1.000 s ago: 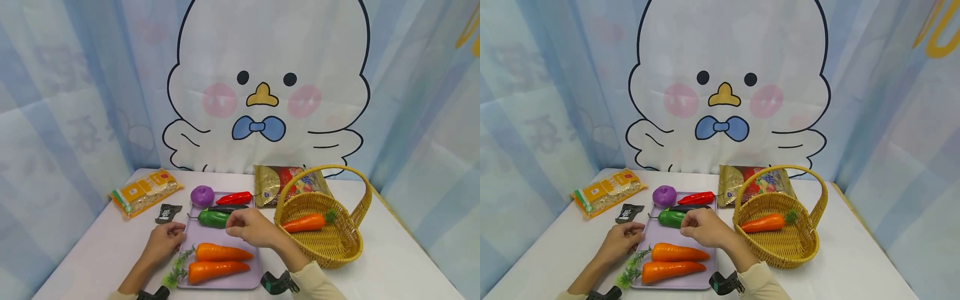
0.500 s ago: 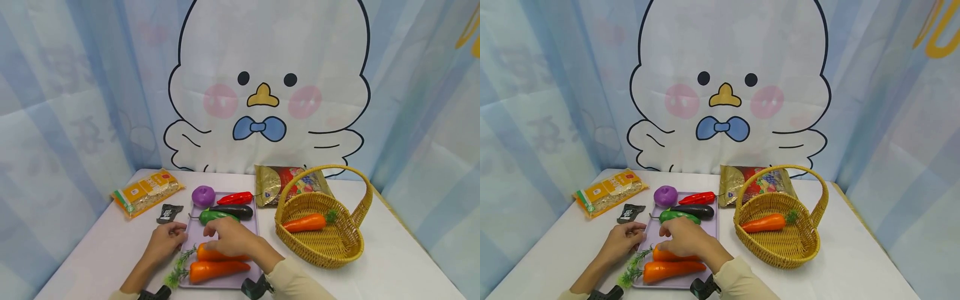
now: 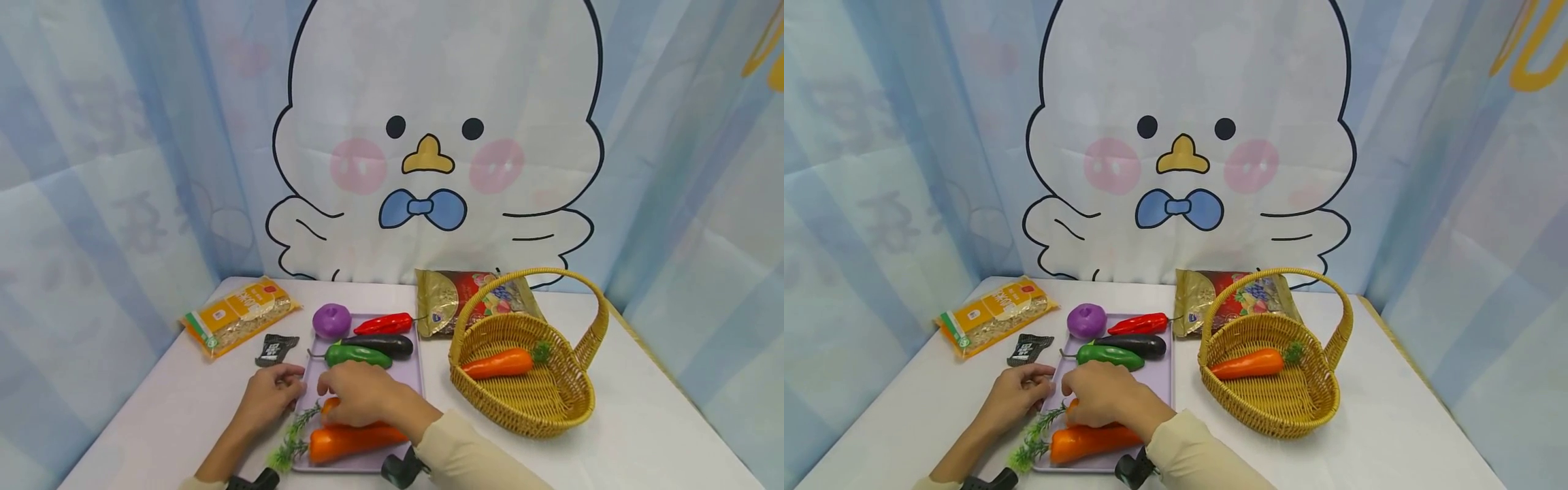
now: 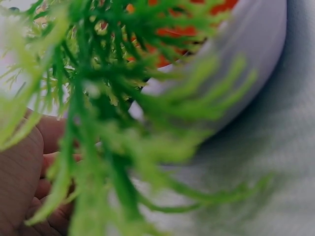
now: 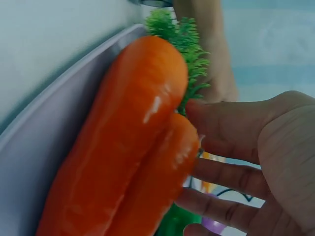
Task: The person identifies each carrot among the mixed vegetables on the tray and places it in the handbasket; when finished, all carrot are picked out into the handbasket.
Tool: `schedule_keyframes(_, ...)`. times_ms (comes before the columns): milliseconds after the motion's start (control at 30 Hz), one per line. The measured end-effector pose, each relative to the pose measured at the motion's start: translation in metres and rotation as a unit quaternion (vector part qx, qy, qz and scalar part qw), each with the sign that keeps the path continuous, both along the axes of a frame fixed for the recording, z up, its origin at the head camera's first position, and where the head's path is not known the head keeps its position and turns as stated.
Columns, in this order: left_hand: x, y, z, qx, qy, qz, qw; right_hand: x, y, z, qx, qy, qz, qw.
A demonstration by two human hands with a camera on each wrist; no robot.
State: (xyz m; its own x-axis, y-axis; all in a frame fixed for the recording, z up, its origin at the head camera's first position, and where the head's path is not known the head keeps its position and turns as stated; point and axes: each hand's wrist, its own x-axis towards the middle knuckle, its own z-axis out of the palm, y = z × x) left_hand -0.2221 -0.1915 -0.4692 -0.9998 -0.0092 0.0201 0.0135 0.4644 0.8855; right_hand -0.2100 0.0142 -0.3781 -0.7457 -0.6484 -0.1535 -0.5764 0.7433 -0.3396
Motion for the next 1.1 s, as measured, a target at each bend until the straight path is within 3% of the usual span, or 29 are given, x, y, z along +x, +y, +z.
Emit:
schedule_keyframes(233,-0.001,0.001,0.000,0.002,-0.003,0.002,1.0000,-0.001,-0.004,-0.008,0.044,0.029,0.011,0.9986)
schedule_keyframes(1100,-0.002,0.000,-0.003,0.000,0.003,0.002,1.0000,-0.010,-0.008,-0.019,0.096,0.050,-0.003,0.9941)
